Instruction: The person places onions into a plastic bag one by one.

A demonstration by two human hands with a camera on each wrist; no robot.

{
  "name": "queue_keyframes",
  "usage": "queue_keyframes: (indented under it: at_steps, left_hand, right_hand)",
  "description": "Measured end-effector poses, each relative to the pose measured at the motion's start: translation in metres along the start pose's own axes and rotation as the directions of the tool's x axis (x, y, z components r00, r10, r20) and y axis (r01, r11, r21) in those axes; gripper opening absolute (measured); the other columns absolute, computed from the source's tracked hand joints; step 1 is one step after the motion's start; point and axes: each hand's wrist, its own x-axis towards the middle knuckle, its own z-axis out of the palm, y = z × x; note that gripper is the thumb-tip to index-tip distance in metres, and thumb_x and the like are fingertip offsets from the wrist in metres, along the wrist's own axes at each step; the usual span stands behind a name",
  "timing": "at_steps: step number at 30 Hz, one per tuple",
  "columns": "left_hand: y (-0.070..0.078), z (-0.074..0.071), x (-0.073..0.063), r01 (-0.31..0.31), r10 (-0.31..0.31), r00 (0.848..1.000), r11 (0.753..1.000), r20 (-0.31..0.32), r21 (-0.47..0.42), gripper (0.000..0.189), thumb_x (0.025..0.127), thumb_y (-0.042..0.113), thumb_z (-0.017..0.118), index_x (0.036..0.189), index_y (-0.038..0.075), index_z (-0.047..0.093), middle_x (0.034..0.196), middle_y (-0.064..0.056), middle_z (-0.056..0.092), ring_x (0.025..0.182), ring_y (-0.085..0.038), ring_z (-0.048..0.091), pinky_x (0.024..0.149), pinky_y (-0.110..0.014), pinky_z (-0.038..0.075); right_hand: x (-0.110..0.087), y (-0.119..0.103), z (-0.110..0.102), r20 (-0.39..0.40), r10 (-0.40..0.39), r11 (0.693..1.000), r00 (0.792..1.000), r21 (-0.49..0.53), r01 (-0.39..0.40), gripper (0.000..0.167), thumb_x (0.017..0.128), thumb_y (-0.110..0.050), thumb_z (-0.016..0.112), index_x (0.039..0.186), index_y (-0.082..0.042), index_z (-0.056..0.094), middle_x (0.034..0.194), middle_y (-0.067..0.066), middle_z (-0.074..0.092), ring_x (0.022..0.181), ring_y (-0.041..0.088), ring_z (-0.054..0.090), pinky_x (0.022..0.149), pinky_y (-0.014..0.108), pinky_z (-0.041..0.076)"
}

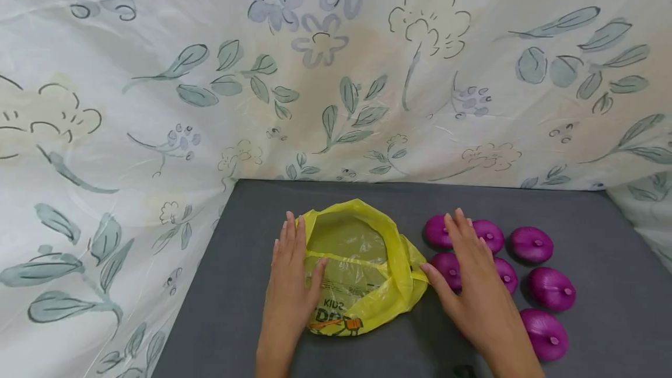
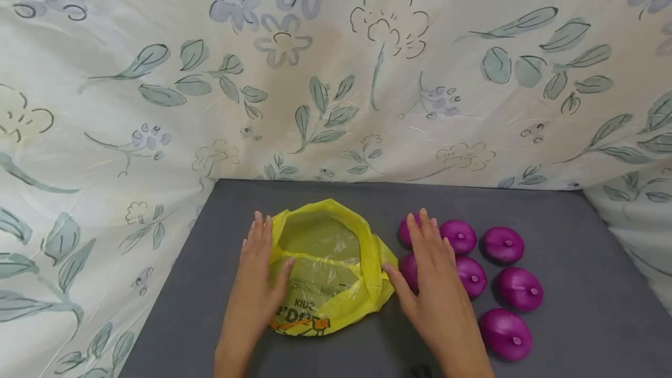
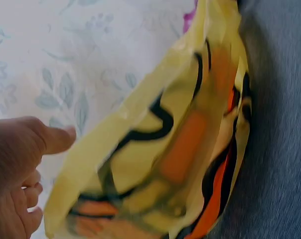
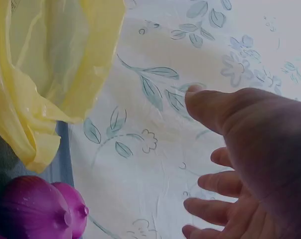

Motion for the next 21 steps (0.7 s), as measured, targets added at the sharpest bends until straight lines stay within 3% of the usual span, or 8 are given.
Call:
queue_keyframes:
  at_steps: [5,7,11,14,17,19,20,21]
  left_hand:
    - [-0.013,0.002,0.002,0.052,-0.052,0.999,0.998,0.002,-0.046,0.094,0.103,0.021,0.072,0.171,0.008,0.009,0.178,-0.011,0.003,0.164,-0.033,0.005,0.127,-0.063,0.013]
    - [-0.017,0.004,0.002,0.07,-0.068,0.997,0.995,0.027,-0.071,0.091,0.104,0.018,0.07,0.17,0.005,0.009,0.177,-0.012,0.0,0.164,-0.034,0.002,0.127,-0.065,0.01]
    - [-0.022,0.007,0.001,0.113,-0.103,0.991,0.985,0.087,-0.131,0.082,0.107,0.007,0.061,0.17,0.004,0.008,0.177,-0.013,-0.002,0.163,-0.035,0.0,0.127,-0.064,0.008]
    - [-0.025,0.008,0.0,0.15,-0.132,0.984,0.975,0.116,-0.164,0.077,0.107,-0.008,0.05,0.17,0.005,0.009,0.177,-0.012,0.0,0.163,-0.035,0.003,0.127,-0.061,0.012]
    - [-0.027,0.009,-0.001,0.173,-0.151,0.98,0.969,0.13,-0.179,0.078,0.102,-0.018,0.039,0.17,0.005,0.011,0.177,-0.012,0.004,0.163,-0.036,0.008,0.127,-0.06,0.018]
    - [-0.027,0.01,0.0,0.182,-0.159,0.978,0.966,0.131,-0.185,0.079,0.098,-0.021,0.035,0.17,0.005,0.012,0.176,-0.015,0.008,0.161,-0.039,0.013,0.124,-0.062,0.025]
    - [-0.028,0.01,0.0,0.185,-0.163,0.978,0.965,0.13,-0.186,0.08,0.098,-0.021,0.035,0.17,0.004,0.013,0.176,-0.017,0.011,0.159,-0.042,0.017,0.122,-0.062,0.027]
    - [-0.027,0.011,0.0,0.189,-0.167,0.978,0.964,0.127,-0.187,0.079,0.098,-0.021,0.035,0.17,0.005,0.012,0.173,-0.023,0.021,0.152,-0.045,0.034,0.118,-0.063,0.034]
  right_hand:
    - [-0.005,0.002,-0.008,-0.039,0.045,0.999,0.998,0.008,-0.045,0.094,0.096,-0.028,0.081,0.171,-0.03,0.024,0.176,0.0,0.022,0.159,0.036,0.027,0.114,0.069,0.034]
    - [-0.007,0.003,-0.011,-0.066,0.053,0.999,0.996,0.002,-0.053,0.094,0.096,-0.027,0.082,0.17,-0.031,0.025,0.175,-0.002,0.024,0.158,0.033,0.031,0.113,0.065,0.038]
    - [-0.011,0.007,-0.019,-0.147,0.047,0.999,0.988,0.017,-0.045,0.095,0.092,-0.021,0.086,0.169,-0.031,0.031,0.172,-0.005,0.033,0.154,0.024,0.04,0.119,0.023,0.035]
    - [-0.014,0.013,-0.025,-0.202,0.061,0.998,0.977,0.043,-0.054,0.094,0.09,-0.019,0.088,0.167,-0.031,0.036,0.169,-0.006,0.039,0.146,0.023,0.05,0.106,-0.002,0.024]
    - [-0.018,0.02,-0.031,-0.229,0.118,0.993,0.966,0.032,-0.114,0.09,0.092,-0.023,0.086,0.166,-0.034,0.037,0.167,-0.007,0.041,0.121,0.028,0.068,0.101,0.006,0.04]
    - [-0.021,0.025,-0.037,-0.245,0.173,0.984,0.954,0.009,-0.176,0.088,0.092,-0.024,0.085,0.166,-0.036,0.037,0.166,-0.009,0.043,0.114,0.034,0.07,0.103,0.024,0.05]
    - [-0.024,0.028,-0.039,-0.258,0.202,0.978,0.945,0.002,-0.209,0.087,0.093,-0.025,0.085,0.165,-0.038,0.038,0.165,-0.01,0.044,0.115,0.036,0.069,0.104,0.024,0.049]
    - [-0.026,0.031,-0.041,-0.275,0.229,0.971,0.934,-0.003,-0.239,0.086,0.093,-0.025,0.085,0.164,-0.039,0.039,0.164,-0.011,0.045,0.117,0.035,0.069,0.105,0.025,0.049]
